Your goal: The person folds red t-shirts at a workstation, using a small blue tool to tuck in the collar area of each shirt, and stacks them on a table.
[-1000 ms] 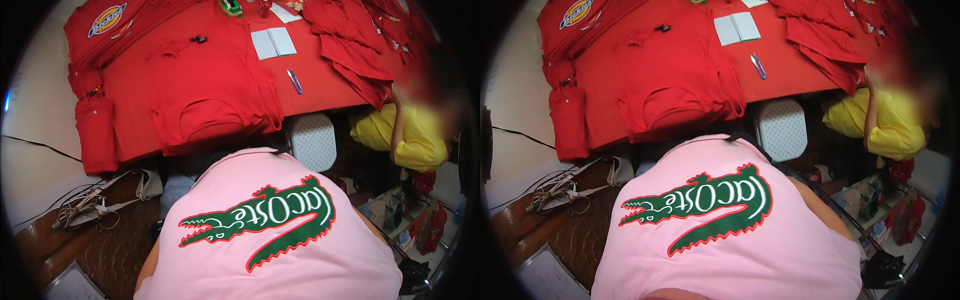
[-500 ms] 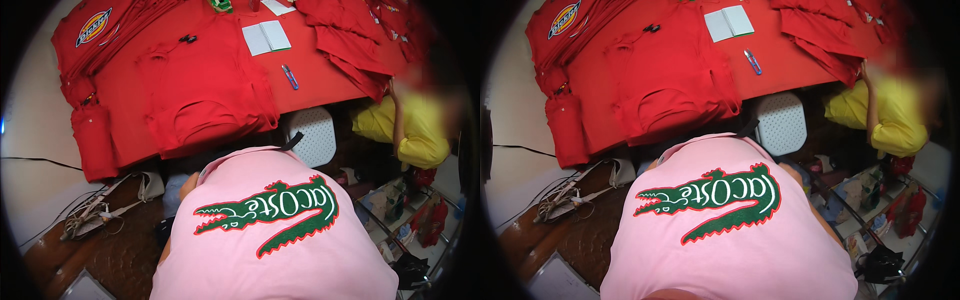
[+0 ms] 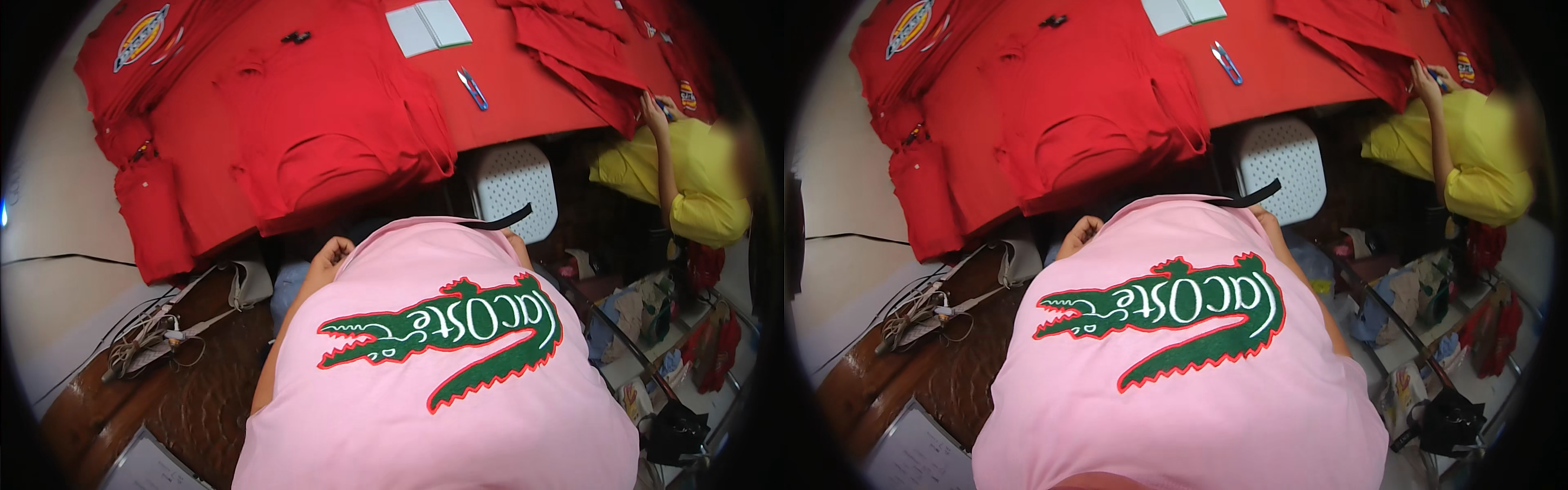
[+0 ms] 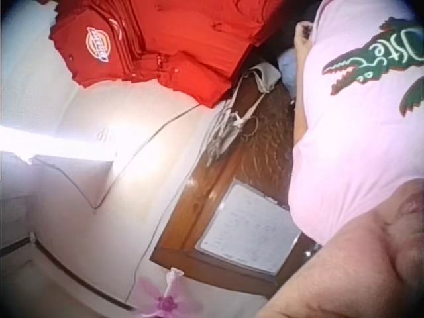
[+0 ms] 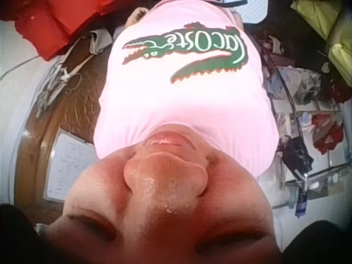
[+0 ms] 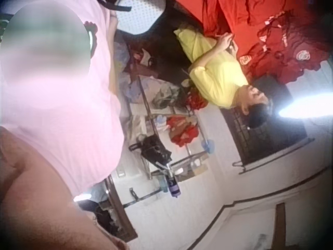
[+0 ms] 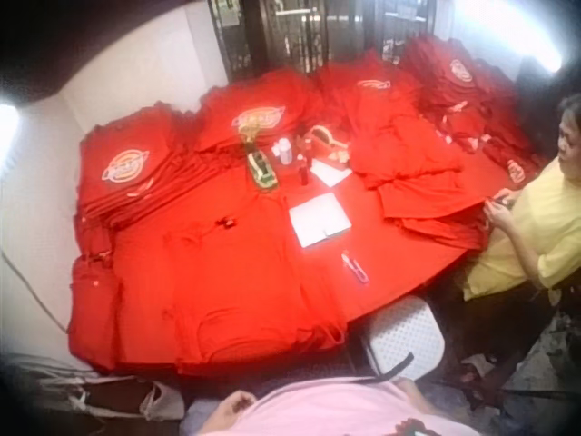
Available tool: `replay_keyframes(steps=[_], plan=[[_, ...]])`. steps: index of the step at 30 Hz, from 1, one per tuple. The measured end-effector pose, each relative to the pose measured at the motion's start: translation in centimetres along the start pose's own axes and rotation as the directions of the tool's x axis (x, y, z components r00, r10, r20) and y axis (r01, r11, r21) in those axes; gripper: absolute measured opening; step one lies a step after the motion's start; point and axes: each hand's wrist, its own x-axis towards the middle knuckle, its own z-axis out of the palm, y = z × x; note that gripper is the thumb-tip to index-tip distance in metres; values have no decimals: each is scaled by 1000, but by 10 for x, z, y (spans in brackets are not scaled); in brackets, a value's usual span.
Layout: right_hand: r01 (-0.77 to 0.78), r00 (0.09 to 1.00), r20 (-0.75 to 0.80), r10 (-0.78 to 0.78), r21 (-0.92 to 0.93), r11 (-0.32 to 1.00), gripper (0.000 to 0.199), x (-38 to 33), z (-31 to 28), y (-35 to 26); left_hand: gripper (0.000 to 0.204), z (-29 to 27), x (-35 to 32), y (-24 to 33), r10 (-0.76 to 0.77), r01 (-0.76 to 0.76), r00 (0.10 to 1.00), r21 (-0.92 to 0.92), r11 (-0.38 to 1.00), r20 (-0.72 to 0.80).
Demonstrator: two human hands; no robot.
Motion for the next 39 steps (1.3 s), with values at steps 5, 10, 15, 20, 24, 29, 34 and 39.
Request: replay_keyframes(steps=[5,10,15,20,24,29,34,39], plan=[[24,969,247,2,-103,994,35,-30,5,-100,32,29,31,12,3,-81,962,272,959,274],[-229,866,306,395,-460,858,31,-39,-8,-160,35,43,15,55,-258,213,941,209,954,218],[-199,946,243,213,-78,977,30,-25,-17,-107,28,12,-7,34,-120,55,989,527,848,89],[-173,976,194,95,439,882,26,-5,7,-158,19,18,-5,17,177,-8,956,580,815,-235],[-125,989,134,64,510,851,26,-5,16,-178,21,23,-7,52,326,-110,869,497,861,-372],[-243,969,-19,245,62,968,32,50,28,-89,16,-25,53,-13,62,-24,927,107,994,-369],[-144,970,93,224,-524,839,38,22,14,-19,42,-47,23,-87,-549,546,835,-60,835,-43],[-333,941,-19,339,-254,908,56,-27,-16,-14,63,-60,-56,-83,-675,619,725,-302,725,-137]])
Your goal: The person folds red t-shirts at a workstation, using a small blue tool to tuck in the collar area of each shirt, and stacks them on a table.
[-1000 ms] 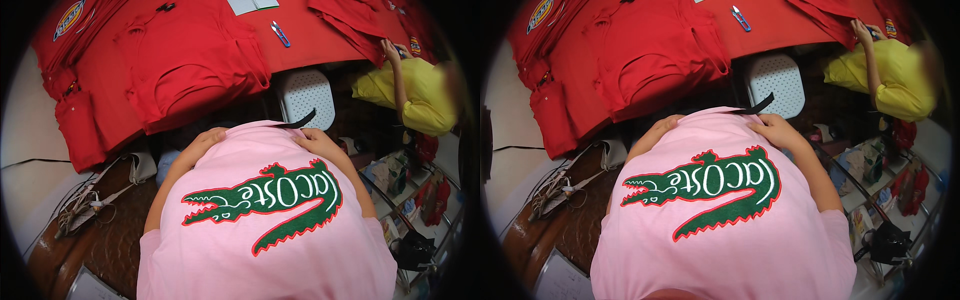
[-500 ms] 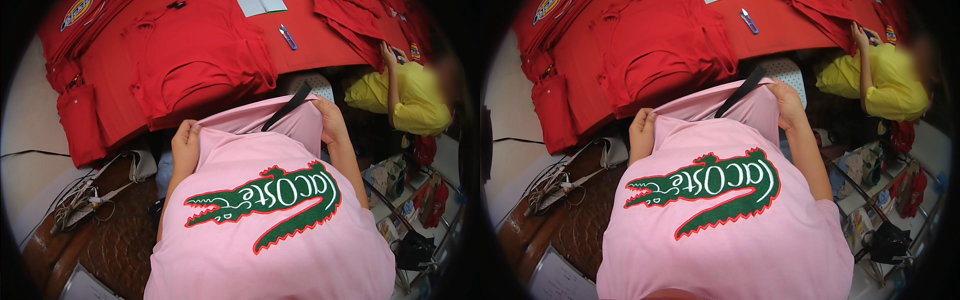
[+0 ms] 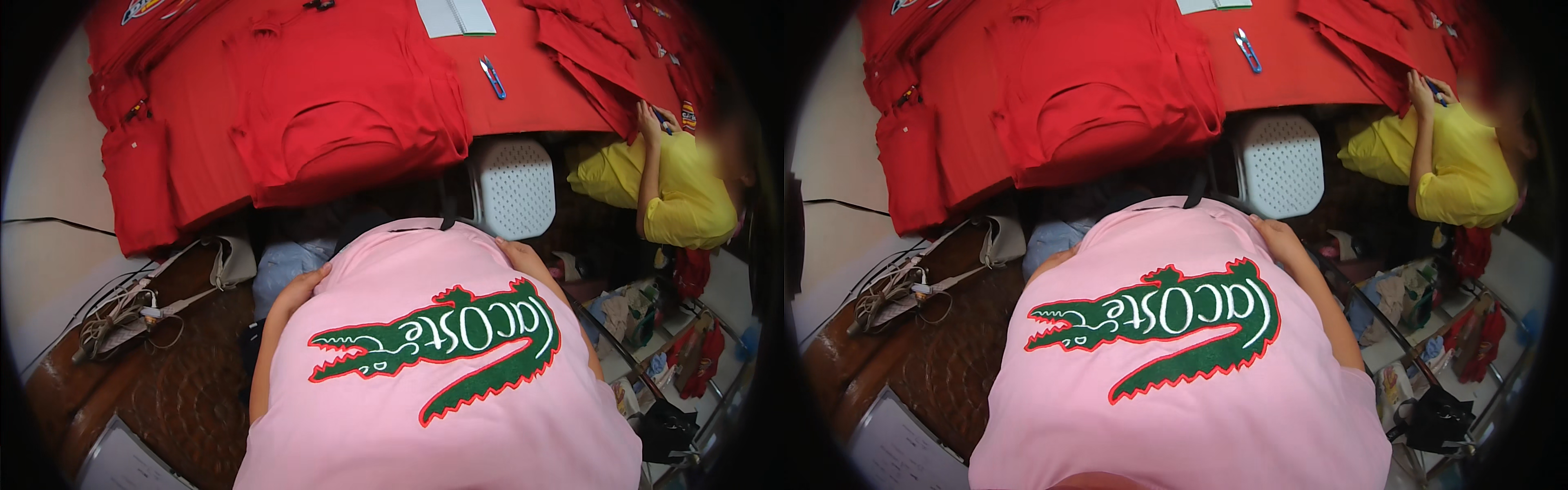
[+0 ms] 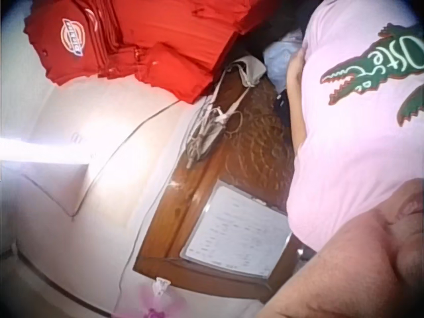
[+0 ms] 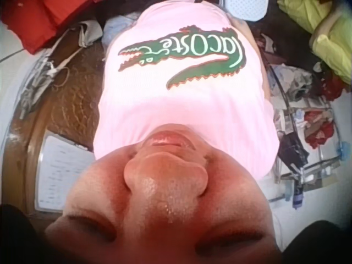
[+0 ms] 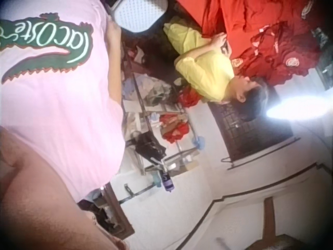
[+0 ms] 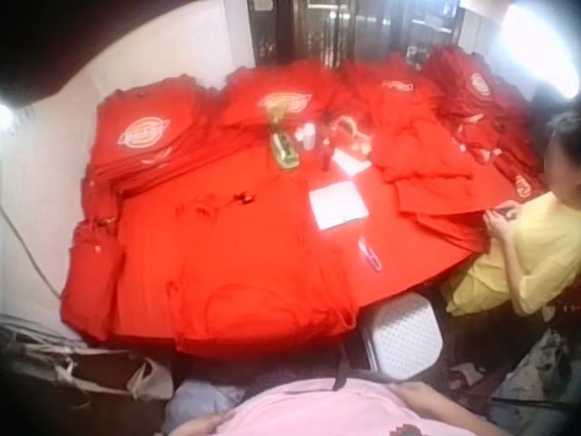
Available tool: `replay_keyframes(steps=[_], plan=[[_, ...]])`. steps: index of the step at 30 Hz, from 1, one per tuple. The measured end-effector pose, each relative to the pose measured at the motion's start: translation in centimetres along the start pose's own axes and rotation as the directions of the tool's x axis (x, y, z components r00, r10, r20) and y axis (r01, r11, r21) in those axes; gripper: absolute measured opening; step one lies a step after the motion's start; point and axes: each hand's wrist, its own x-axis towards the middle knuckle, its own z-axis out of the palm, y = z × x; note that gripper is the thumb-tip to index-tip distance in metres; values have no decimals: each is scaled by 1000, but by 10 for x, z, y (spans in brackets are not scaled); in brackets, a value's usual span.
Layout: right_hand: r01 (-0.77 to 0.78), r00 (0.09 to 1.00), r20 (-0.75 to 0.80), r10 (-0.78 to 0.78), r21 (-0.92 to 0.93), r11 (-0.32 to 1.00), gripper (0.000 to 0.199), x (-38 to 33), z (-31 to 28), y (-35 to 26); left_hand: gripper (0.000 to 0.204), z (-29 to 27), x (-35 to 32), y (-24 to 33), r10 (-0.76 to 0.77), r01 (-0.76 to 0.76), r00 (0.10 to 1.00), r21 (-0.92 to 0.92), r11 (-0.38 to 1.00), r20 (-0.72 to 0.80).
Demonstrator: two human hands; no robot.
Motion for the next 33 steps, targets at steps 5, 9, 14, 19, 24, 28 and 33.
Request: replay_keyframes(steps=[5,9,14,19,24,28,33], plan=[[237,813,-317,-489,-586,775,54,16,4,-11,62,-7,2,-30,357,-195,850,398,896,-388],[364,801,-261,-539,-502,784,30,20,25,-45,50,-26,60,-30,658,-321,579,607,727,-482],[609,791,245,-561,-223,761,16,-32,16,-126,32,18,84,20,726,-356,649,754,553,-226],[279,862,491,-128,-249,927,24,-55,-16,-151,26,126,-46,106,429,-682,727,487,545,536],[519,811,406,-420,-171,837,30,-61,-19,-117,36,131,-49,114,362,-725,681,519,452,636],[650,731,169,-661,-468,599,17,-46,17,-106,34,174,-33,123,235,-637,744,559,531,625],[699,608,218,-763,-603,385,24,-8,35,-122,27,188,4,131,126,-596,748,575,560,652]])
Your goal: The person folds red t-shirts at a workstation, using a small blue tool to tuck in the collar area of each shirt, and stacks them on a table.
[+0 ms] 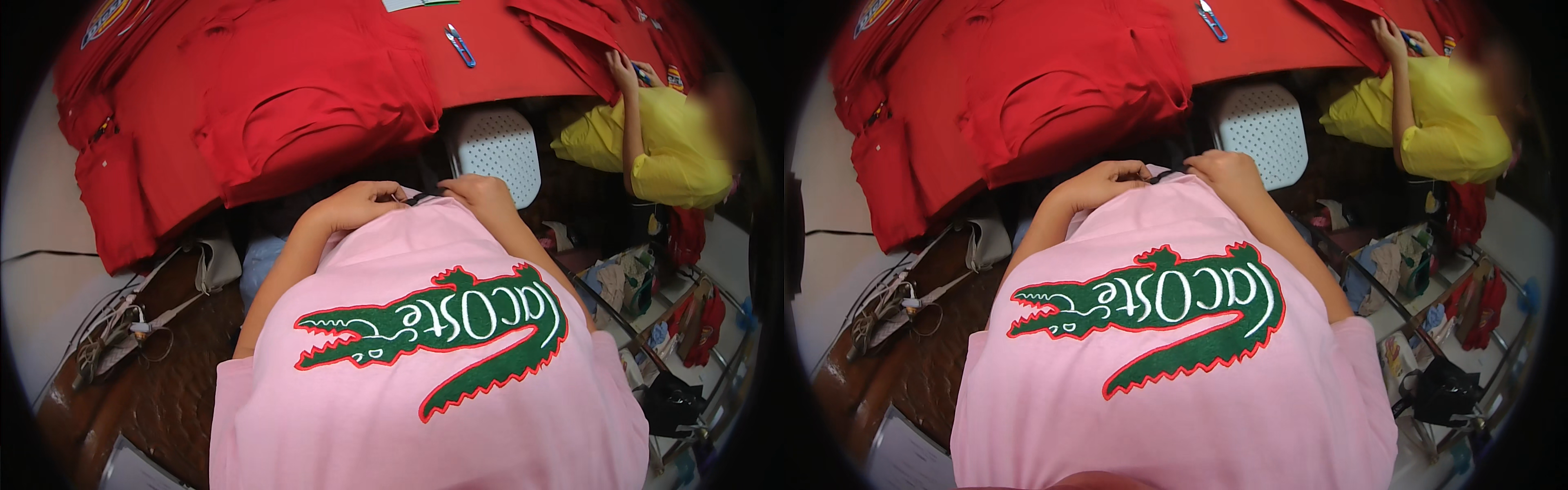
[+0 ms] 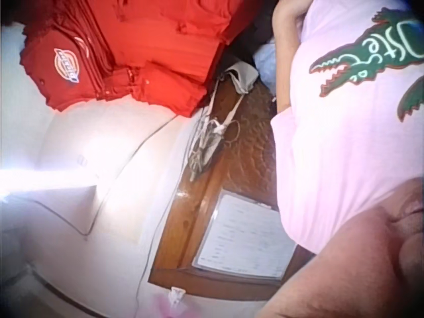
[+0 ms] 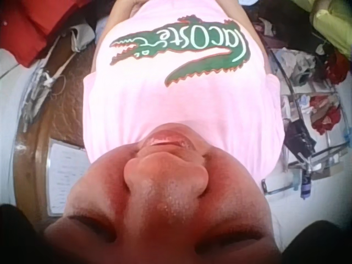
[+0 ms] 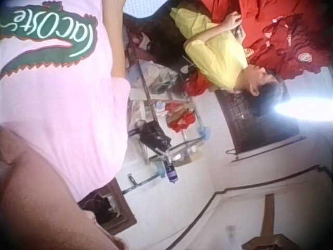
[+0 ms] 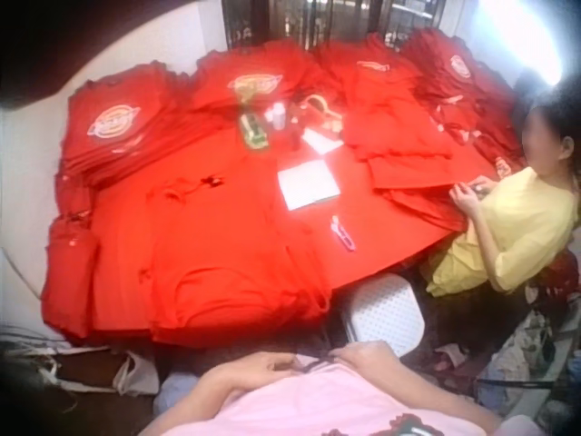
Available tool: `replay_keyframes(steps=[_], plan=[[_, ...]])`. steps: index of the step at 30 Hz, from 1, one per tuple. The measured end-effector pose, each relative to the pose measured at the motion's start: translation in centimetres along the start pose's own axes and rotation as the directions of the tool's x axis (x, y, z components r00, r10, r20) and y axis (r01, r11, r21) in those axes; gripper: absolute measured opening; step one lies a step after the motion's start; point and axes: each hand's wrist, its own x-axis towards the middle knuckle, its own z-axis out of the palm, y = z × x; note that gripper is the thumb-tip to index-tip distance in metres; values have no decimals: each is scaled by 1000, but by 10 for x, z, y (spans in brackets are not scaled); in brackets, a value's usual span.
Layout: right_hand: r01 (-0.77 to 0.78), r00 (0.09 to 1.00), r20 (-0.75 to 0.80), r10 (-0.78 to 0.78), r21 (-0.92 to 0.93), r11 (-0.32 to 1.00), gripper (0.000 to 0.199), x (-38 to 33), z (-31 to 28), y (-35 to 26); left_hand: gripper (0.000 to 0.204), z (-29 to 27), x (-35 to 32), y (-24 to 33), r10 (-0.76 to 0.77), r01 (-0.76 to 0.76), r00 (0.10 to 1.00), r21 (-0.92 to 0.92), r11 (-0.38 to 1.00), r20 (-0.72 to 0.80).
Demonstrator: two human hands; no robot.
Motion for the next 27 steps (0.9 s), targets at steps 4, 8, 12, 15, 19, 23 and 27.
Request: replay_keyframes(steps=[4,8,12,15,19,23,27], plan=[[63,971,235,-44,-72,995,28,36,34,14,23,-6,24,-34,-98,98,995,27,995,-4],[-80,895,443,41,69,994,27,55,50,11,27,-18,5,-71,-164,140,983,-241,960,-81],[-54,884,467,-6,115,992,27,50,46,14,33,-13,-56,-109,83,-142,949,-179,973,-304],[-151,943,328,54,279,948,31,21,16,21,31,-7,-111,-131,-14,-74,958,-293,953,-287],[-546,783,408,470,89,833,33,-53,-36,36,21,17,-131,-123,-139,104,889,-103,989,-436],[-588,806,370,462,411,697,32,-117,-16,62,23,12,-123,-142,-113,-13,912,-303,953,-394],[-357,933,179,312,354,864,39,-183,26,120,21,17,-129,-142,-56,-51,853,-190,980,-519]])
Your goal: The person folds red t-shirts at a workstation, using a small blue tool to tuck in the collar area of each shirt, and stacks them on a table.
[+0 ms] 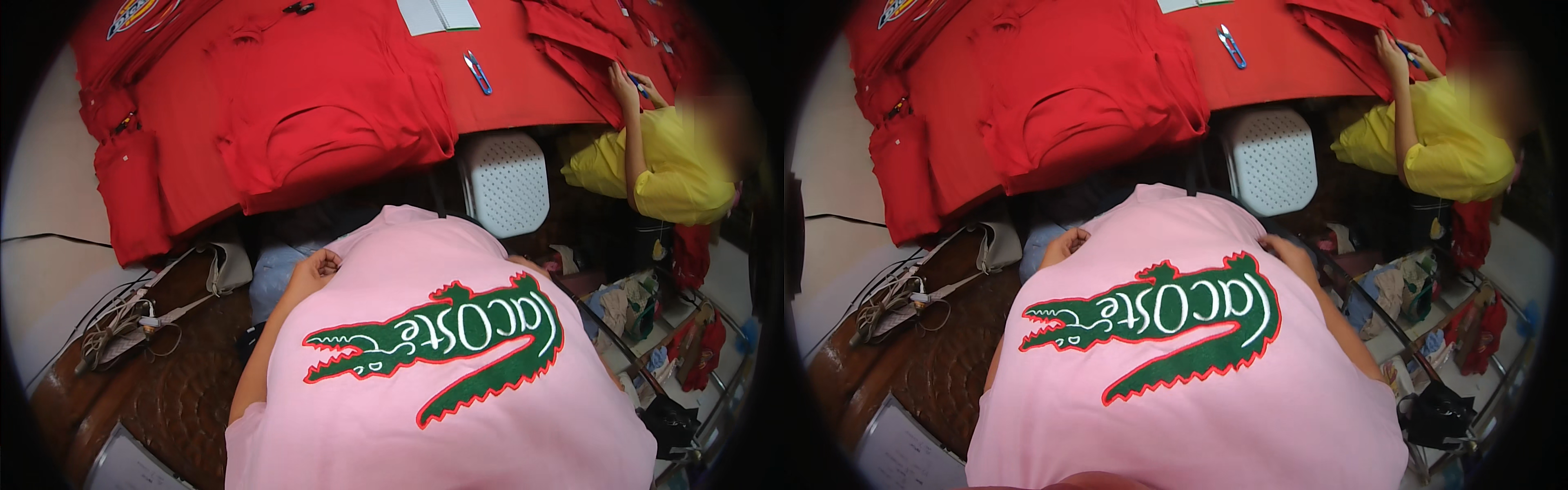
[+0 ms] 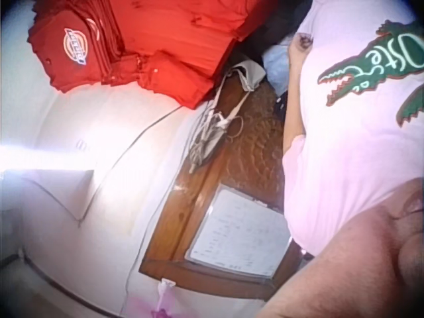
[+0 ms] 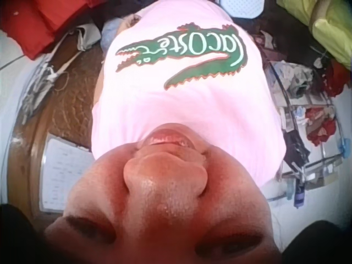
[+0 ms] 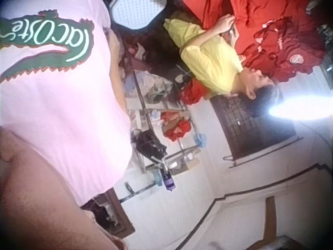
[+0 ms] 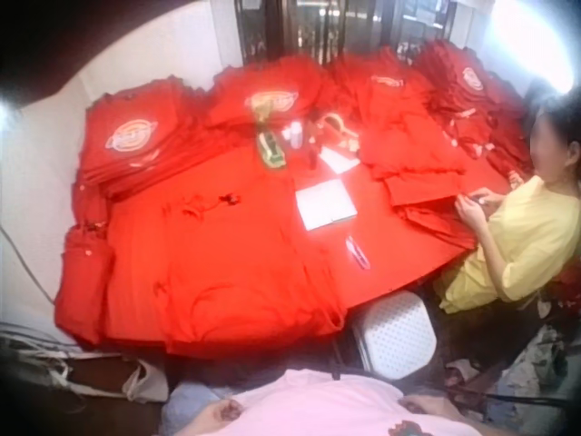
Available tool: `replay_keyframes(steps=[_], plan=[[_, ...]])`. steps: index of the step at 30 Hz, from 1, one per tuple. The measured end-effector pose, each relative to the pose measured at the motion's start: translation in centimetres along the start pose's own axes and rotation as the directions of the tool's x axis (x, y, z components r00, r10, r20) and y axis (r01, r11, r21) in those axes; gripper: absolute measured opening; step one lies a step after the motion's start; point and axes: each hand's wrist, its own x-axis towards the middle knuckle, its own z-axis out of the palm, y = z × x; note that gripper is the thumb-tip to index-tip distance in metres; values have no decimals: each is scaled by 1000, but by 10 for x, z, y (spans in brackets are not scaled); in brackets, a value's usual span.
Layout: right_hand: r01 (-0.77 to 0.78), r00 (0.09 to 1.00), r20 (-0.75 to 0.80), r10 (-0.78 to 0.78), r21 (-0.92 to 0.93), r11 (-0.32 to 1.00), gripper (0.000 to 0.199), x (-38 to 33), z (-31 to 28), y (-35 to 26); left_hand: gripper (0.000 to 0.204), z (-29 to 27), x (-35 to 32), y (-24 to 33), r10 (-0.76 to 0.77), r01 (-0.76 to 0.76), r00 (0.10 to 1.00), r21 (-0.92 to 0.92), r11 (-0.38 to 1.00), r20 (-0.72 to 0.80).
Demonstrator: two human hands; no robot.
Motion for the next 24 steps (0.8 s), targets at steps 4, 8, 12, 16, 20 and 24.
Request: replay_keyframes(steps=[4,8,12,16,20,24], plan=[[-42,982,-183,37,-24,999,49,-9,7,-25,20,22,-16,26,69,-45,984,146,988,-164],[20,982,-186,-16,21,1000,52,55,-3,-105,21,42,-18,27,156,-51,937,320,946,-312],[144,989,43,-140,-107,984,50,96,-12,-162,23,45,-17,46,118,74,915,450,890,-386],[-121,926,376,-24,357,926,50,111,-34,-140,28,20,-48,18,-149,321,936,603,731,-317],[-424,860,500,101,591,686,49,123,-45,-119,30,4,-80,-38,-329,357,934,449,819,-143],[-481,855,365,368,292,827,37,125,4,-74,33,-14,-78,-22,-302,284,952,246,927,42]])
